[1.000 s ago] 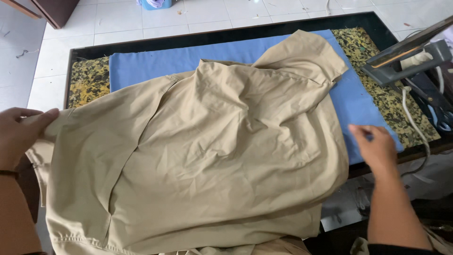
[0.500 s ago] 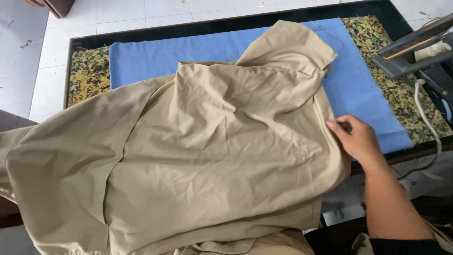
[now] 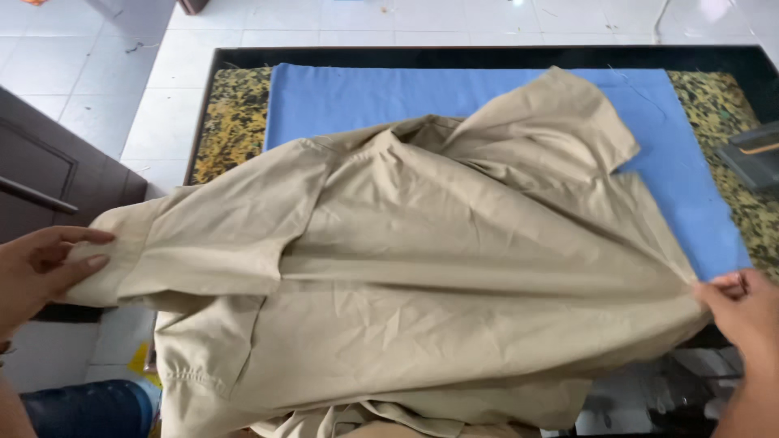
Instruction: The person uses a seam ripper to cut and remove threads from a beige shirt laid on a blue mat. They smooth the fabric, lift sections to access seams, and repeatedly cut threads along the shirt's edges and pockets.
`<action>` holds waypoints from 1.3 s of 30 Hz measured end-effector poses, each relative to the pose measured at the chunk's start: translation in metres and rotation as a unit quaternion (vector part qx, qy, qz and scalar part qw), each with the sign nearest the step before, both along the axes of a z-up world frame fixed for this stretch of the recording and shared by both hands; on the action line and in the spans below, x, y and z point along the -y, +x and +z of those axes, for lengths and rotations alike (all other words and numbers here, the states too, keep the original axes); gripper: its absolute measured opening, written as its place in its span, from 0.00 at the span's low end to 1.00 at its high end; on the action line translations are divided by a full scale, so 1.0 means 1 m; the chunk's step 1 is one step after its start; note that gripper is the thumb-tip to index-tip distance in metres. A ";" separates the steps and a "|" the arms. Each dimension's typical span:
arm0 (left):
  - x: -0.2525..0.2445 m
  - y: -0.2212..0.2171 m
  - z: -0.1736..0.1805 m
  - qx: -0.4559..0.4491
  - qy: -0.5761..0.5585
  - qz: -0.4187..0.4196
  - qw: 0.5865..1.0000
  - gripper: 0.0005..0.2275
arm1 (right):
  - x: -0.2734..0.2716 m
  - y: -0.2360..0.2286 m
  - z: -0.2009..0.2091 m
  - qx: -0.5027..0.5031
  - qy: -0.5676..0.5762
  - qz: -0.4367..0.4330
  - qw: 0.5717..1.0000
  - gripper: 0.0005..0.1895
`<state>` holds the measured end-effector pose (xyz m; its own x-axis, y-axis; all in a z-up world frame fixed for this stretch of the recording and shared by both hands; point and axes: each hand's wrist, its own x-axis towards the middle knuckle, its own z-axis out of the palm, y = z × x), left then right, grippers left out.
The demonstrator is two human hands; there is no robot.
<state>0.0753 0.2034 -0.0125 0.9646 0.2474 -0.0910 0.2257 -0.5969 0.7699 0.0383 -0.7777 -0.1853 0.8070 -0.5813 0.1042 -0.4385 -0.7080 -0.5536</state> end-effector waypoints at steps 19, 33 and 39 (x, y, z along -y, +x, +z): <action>0.051 -0.083 0.047 0.040 -0.029 0.088 0.995 0.10 | -0.124 0.107 0.041 0.014 -0.302 0.194 0.933 0.11; 0.064 -0.113 0.006 -0.086 -0.115 0.108 0.984 0.09 | -0.249 0.101 0.161 0.307 -0.068 0.329 0.890 0.13; 0.083 -0.120 0.002 0.068 0.050 0.086 0.993 0.09 | -0.372 0.120 0.202 0.349 -0.098 0.498 0.788 0.08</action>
